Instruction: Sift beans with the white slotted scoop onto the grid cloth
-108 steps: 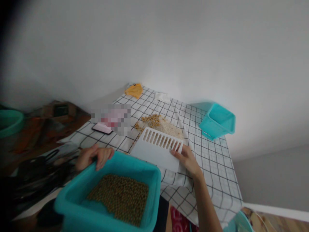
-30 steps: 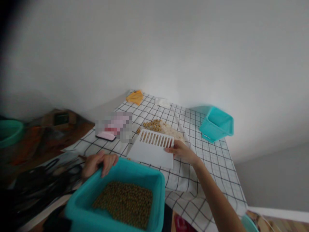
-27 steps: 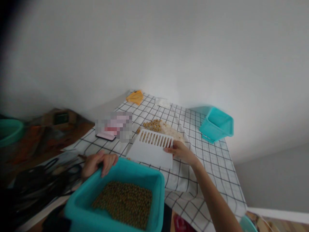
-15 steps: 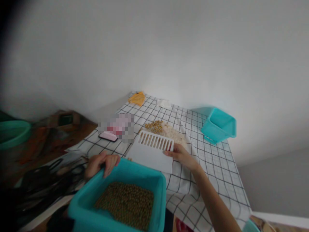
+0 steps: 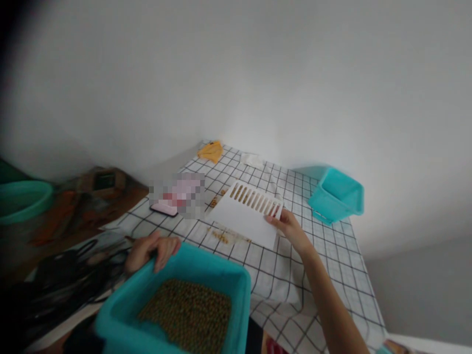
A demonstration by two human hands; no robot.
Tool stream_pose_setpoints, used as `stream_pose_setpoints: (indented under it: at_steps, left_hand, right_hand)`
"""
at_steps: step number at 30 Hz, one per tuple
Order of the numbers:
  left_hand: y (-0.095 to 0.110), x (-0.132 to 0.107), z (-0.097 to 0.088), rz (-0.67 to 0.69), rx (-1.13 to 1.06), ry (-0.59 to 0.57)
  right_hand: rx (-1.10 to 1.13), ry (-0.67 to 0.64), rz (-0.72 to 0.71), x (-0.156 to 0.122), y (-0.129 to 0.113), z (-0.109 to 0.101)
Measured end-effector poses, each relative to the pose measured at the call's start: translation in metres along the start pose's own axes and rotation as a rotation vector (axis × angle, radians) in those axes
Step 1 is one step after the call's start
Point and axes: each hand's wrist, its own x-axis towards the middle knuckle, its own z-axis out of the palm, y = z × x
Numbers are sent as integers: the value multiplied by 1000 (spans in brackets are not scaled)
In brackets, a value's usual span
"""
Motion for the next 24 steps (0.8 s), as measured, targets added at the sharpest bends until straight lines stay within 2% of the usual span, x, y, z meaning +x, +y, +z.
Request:
stream_pose_setpoints:
  at_steps: [6,13,24]
  left_hand:
    - [3,0,0,8,20,1]
    - [13,3,5,6,33,5]
    - [15,2,0,-36,58,-29]
  right_hand:
    - [60,-64,31,3,13,14]
    - [107,-95,48,-1,14,20]
    - [-6,-128,-6,-2,17,23]
